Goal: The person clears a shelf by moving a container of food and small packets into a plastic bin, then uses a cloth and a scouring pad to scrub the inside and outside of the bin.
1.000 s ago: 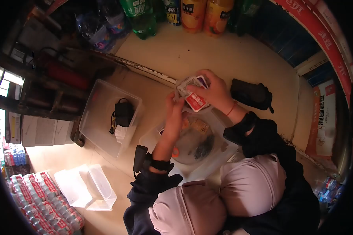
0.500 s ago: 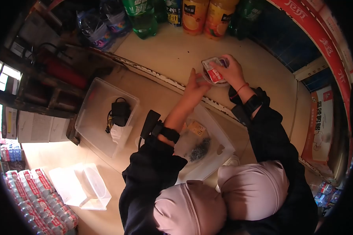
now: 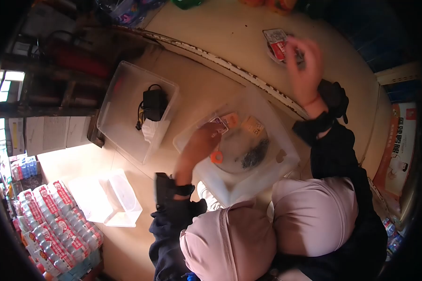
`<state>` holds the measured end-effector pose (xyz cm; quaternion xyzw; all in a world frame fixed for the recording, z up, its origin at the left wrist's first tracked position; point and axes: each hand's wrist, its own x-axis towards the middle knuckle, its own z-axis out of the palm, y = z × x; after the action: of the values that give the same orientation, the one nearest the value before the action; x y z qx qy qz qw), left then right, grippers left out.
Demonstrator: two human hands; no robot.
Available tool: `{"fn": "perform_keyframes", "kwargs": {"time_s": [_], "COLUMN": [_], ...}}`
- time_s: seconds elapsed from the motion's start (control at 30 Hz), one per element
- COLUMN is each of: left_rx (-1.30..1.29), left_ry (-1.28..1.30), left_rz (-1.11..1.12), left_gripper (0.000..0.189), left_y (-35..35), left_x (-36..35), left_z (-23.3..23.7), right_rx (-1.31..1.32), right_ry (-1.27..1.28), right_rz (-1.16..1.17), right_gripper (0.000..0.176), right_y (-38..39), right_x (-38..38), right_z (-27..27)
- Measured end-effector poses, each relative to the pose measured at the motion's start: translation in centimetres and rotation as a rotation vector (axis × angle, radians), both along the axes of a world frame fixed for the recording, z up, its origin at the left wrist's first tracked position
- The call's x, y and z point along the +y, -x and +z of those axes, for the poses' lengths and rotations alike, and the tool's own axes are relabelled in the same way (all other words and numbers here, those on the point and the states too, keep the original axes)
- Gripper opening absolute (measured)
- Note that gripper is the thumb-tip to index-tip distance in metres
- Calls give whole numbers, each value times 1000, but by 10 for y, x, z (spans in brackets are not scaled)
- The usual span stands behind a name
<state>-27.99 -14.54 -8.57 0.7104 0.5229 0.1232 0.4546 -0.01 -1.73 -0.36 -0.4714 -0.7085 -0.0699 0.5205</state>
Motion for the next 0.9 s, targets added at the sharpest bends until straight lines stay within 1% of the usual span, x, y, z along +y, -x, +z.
{"fn": "perform_keyframes", "kwargs": {"time_s": [0.03, 0.07, 0.1, 0.13, 0.2, 0.23, 0.3, 0.33, 0.4, 0.43, 0.5, 0.53, 0.6, 0.63, 0.7, 0.73, 0.8, 0.83, 0.9], "left_rx": [-1, 357, 714, 712, 884, 883, 1034, 1032, 1063, 1059, 1034, 1034, 1068, 1068, 1086, 1086, 1098, 1099, 1037], "left_ry": [6, -144, -293, -289, -181, -175, -281, -278, -370, -373, -148, -149, -201, -198, -378, -377, -306, -305, -219], "left_rz": [4, -26, -58, -58, -72, -68, 26, 24, 32, 26, 57, 57, 27, 26, 104, 104, 88, 87, 122], "left_gripper": [38, 40, 42, 42, 46, 46, 45, 45, 40, 40, 38, 38, 32, 32, 30, 30, 26, 26, 27], "left_y": [-6, -17, -26, -32, -43, -49, -59, -60, -62, -63, -64, -63, -63, -62, -61, -61, -62, -63, -64], "left_x": [-9, -17, -23, -21, -15, -19, -29, -31, -34, -34, -28, -25, -26, -29, -32, -32, -28, -29, -30], "left_z": [-13, -26, -38, -48, -67, -75, -88, -93, -101, -105, -106, -102, -94, -96, -98, -98, -97, -94, -90], "right_rx": [-53, -107, -249, -392, -611, -613, -1026, -1026, -1044, -1044, -1115, -1115, -1147, -1147, -1155, -1155, -1169, -1168, -1129], "right_ry": [62, 122, 156, 190, 504, 506, 821, 825, 588, 592, 417, 417, 611, 613, 520, 520, 426, 428, 509], "right_rz": [192, 383, 577, 770, 802, 809, 602, 603, 366, 360, 323, 322, 368, 371, 310, 312, 335, 336, 348], "right_gripper": [17, 16, 15, 15, 20, 20, 20, 20, 19, 19, 18, 18, 17, 17, 16, 16, 13, 13, 20], "right_y": [12, 23, 34, 44, 55, 55, 45, 45, 42, 42, 42, 42, 41, 41, 40, 40, 38, 37, 38], "right_x": [-19, -33, -42, -51, -73, -79, -90, -94, -102, -103, -102, -101, -101, -102, -101, -101, -101, -102, -103], "right_z": [-6, -19, -32, -48, -100, -128, -178, -187, -198, -201, -206, -208, -210, -209, -208, -209, -215, -218, -220]}}
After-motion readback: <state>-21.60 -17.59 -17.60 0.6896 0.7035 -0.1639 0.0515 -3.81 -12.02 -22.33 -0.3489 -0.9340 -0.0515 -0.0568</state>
